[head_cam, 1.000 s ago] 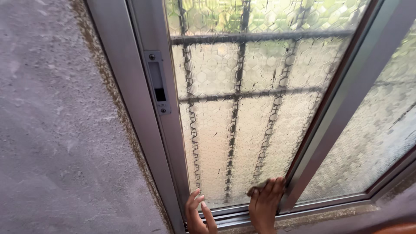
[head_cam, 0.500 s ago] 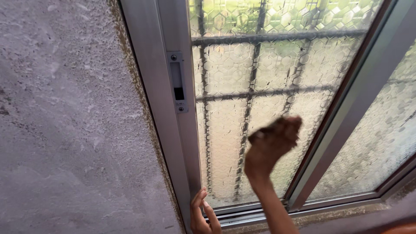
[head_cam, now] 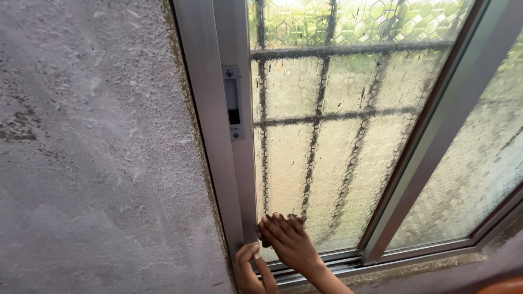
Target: The person wipes the metal frame and textured glass of a sliding window using a cloth. They clean the vertical side, horizontal top and bottom edges, and the glass surface repeatedly.
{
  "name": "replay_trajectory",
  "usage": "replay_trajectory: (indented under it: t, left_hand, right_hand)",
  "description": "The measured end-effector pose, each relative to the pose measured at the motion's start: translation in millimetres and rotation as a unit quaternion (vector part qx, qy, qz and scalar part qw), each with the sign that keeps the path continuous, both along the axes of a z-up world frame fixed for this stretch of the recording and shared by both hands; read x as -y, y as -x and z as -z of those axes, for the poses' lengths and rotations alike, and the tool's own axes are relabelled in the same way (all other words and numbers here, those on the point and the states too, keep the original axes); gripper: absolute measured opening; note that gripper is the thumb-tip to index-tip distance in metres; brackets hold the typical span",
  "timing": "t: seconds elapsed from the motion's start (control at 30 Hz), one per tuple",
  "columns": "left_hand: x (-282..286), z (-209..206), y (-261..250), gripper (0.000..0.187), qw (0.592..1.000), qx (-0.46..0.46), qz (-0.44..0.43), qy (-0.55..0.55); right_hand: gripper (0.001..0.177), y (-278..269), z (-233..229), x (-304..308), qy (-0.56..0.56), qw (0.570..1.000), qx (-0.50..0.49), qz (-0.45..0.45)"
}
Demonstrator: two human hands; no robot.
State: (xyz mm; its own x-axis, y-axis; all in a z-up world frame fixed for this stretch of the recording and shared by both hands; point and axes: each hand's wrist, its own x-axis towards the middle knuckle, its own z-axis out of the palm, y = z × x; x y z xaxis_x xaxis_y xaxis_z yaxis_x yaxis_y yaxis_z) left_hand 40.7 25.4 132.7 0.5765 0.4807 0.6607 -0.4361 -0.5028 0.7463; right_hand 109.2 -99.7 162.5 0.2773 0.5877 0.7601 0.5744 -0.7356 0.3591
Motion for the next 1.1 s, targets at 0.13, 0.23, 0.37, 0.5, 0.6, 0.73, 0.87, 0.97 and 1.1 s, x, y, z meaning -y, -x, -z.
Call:
replay_trajectory:
  t: [0.13, 0.23, 0.37, 0.5, 0.6, 0.73, 0.87, 0.97, 1.1]
  left_hand:
    - [-5, 8, -1, 0.019, 0.999, -0.031, 0.010, 0.007]
    - [-2, 6, 0, 0.018, 1.000, -0.018, -0.005, 0.001]
    - [1, 4, 3, 0.018, 1.000, 0.001, -0.011, 0.004]
    - [4, 10, -4, 0.017, 0.998, 0.045, -0.012, 0.046]
    - [6, 16, -6, 0.014, 0.996, 0.054, -0.027, 0.064]
    - [4, 14, 0, 0.014, 0.997, 0.043, -0.067, -0.006]
    - [2, 2, 3, 0.016, 0.983, 0.052, -0.097, -0.149]
    - [-2, -20, 5, 0.023, 0.959, 0.051, -0.118, -0.253]
    - [2, -64, -10, 0.037, 0.936, 0.059, -0.160, -0.308]
  right_hand:
    - [0.054, -9, -31, -8, -0.018, 1.000, -0.015, 0.019]
    - [0.056, -19, -103, -29, -0.181, 0.982, 0.005, -0.048]
    - [0.053, -19, -175, -61, -0.213, 0.975, 0.012, -0.065]
    - [0.058, -15, -137, -65, -0.142, 0.989, 0.037, -0.021]
    - [0.060, -20, -55, -48, -0.034, 0.998, 0.052, -0.003]
    - [0.066, -14, 44, -19, 0.113, 0.993, -0.018, 0.006]
    - [0.064, -8, 48, -10, 0.111, 0.993, 0.022, 0.013]
    - [0.066, -12, -9, -19, 0.048, 0.998, 0.037, -0.012]
    - [0.062, -28, -117, -22, -0.019, 0.996, 0.085, -0.008]
